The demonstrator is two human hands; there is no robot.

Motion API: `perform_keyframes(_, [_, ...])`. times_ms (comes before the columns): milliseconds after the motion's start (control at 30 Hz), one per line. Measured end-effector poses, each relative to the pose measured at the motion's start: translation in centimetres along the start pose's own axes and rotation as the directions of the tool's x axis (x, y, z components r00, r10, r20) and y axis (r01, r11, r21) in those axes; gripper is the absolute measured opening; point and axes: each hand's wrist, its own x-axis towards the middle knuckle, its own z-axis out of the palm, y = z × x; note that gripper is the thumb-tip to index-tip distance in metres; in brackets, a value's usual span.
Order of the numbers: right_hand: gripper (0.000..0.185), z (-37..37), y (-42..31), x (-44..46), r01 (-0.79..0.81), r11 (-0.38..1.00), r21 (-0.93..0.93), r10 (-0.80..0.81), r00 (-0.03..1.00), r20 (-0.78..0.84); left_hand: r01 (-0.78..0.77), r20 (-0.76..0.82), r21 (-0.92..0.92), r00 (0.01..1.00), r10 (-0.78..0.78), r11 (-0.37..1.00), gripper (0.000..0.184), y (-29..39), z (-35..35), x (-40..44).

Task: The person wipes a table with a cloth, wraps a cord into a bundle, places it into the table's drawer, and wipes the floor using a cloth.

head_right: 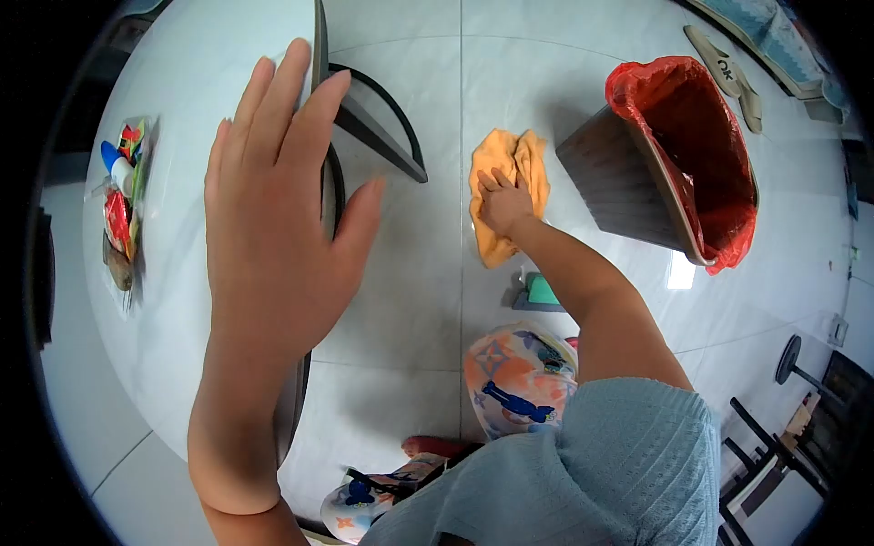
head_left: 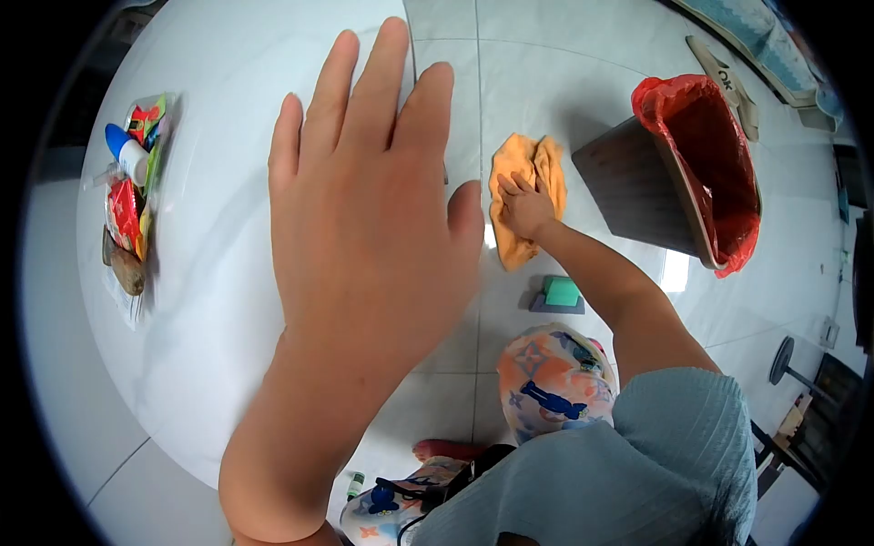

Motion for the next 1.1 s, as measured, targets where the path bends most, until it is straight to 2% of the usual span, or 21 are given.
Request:
perform_keyframes(100, [0.047,-1.3,0.2,2.8,0.001,0.999,-0.045,-0.002,1.0,-0.011,-0.004,0.028,0.007,1.0,0.003,1.0,0.054,-0.4,0.0,0.1])
perform_keyframes(133, [0.048,-1.8,0.0,4.6,-0.047,0.996,-0.078,0.047,0.999,-0.001,-0.004,0.039,0.01,0.999,0.004,1.0,0.055,-0.9,0.4,0.1])
perform_keyframes(167, [0.049,-2.3,-0.1,6.3,-0.09,0.99,-0.109,0.092,0.996,0.007,-0.107,0.003,0.126,0.994,0.108,0.986,0.056,-2.3,1.3,0.1])
perform_keyframes(233, [0.049,-3.4,0.1,9.5,-0.106,0.989,-0.106,0.107,0.994,0.002,-0.207,-0.013,0.25,0.976,0.217,0.946,0.056,-3.0,2.0,0.1])
perform_keyframes(333, [0.049,-4.0,-0.4,10.6,-0.134,0.981,-0.139,0.135,0.991,-0.002,-0.158,-0.034,0.255,0.984,0.173,0.954,0.057,-2.0,1.4,0.0])
perform_keyframes(400, [0.049,-4.3,-0.7,10.2,-0.146,0.975,-0.167,0.148,0.989,-0.003,-0.041,0.019,0.042,0.999,0.04,0.998,0.057,-0.5,0.1,0.3])
perform_keyframes(467, [0.047,-2.8,-1.1,7.3,-0.041,0.996,-0.085,0.037,0.998,-0.051,0.007,0.046,-0.032,0.999,-0.006,0.999,0.057,-0.2,-0.3,0.4])
perform_keyframes(533, [0.044,-0.9,-1.1,3.9,0.108,0.978,-0.176,-0.106,0.994,0.017,0.013,0.049,-0.038,0.999,-0.011,0.999,0.057,-0.1,-0.5,0.4])
perform_keyframes(600, [0.041,3.1,-1.2,-0.3,0.194,0.981,-0.003,-0.191,0.966,-0.175,0.017,0.067,-0.034,0.998,-0.015,0.999,0.057,-0.1,-0.5,0.5])
perform_keyframes(633, [0.041,3.3,-1.3,-2.4,0.194,0.981,-0.007,-0.192,0.965,-0.18,0.017,0.061,-0.033,0.998,-0.015,0.999,0.057,-0.2,-0.5,0.5])
perform_keyframes(700, [0.041,3.0,-1.6,-5.7,0.361,0.927,0.102,-0.357,0.933,-0.052,0.01,0.058,-0.015,0.998,-0.009,1.0,0.058,-0.1,-0.5,0.4])
perform_keyframes(733, [0.041,1.4,-1.8,-5.4,0.358,0.928,0.102,-0.354,0.934,-0.054,0.007,0.056,-0.015,0.998,-0.006,1.0,0.058,-0.2,-0.4,0.5])
perform_keyframes(800, [0.048,-2.0,-2.9,-4.0,0.149,0.969,0.198,-0.196,0.949,0.247,0.01,0.059,-0.008,0.998,-0.01,1.0,0.058,-0.2,-0.4,0.5])
perform_keyframes(833, [0.048,-2.2,-3.4,-3.6,0.15,0.968,0.203,-0.199,0.949,0.246,0.009,0.063,-0.004,0.998,-0.008,1.0,0.058,-0.2,-0.3,0.5])
perform_keyframes(867, [0.051,-2.0,-4.0,-3.3,0.176,0.966,0.188,-0.168,0.984,-0.058,0.01,0.058,-0.005,0.998,-0.01,1.0,0.057,-0.2,-0.3,0.5])
perform_keyframes(900, [0.056,-1.6,-4.4,-3.1,0.192,0.967,0.169,-0.122,0.927,-0.353,0.01,0.065,-0.008,0.998,-0.009,1.0,0.057,-0.1,-0.3,0.5])
perform_keyframes(933, [0.056,-0.3,-4.7,-2.7,0.188,0.966,0.179,-0.117,0.931,-0.345,0.009,0.071,-0.01,0.997,-0.008,1.0,0.057,-0.1,-0.2,0.5])
perform_keyframes(1000, [0.059,2.8,-4.5,-0.6,-0.1,0.985,0.138,0.115,0.988,-0.107,-0.17,0.01,0.007,0.985,0.17,0.985,0.057,-0.4,0.0,0.6])
perform_keyframes(1033, [0.059,2.5,-3.5,0.5,-0.086,0.992,0.087,0.099,0.983,-0.152,-0.23,-0.011,0.017,0.973,0.23,0.973,0.057,-0.9,0.3,0.7])
perform_keyframes(1100, [0.058,2.0,-1.4,4.0,-0.082,0.997,0.014,0.083,0.971,-0.223,-0.275,0.003,0.162,0.961,0.278,0.948,0.056,-2.8,1.2,0.5])
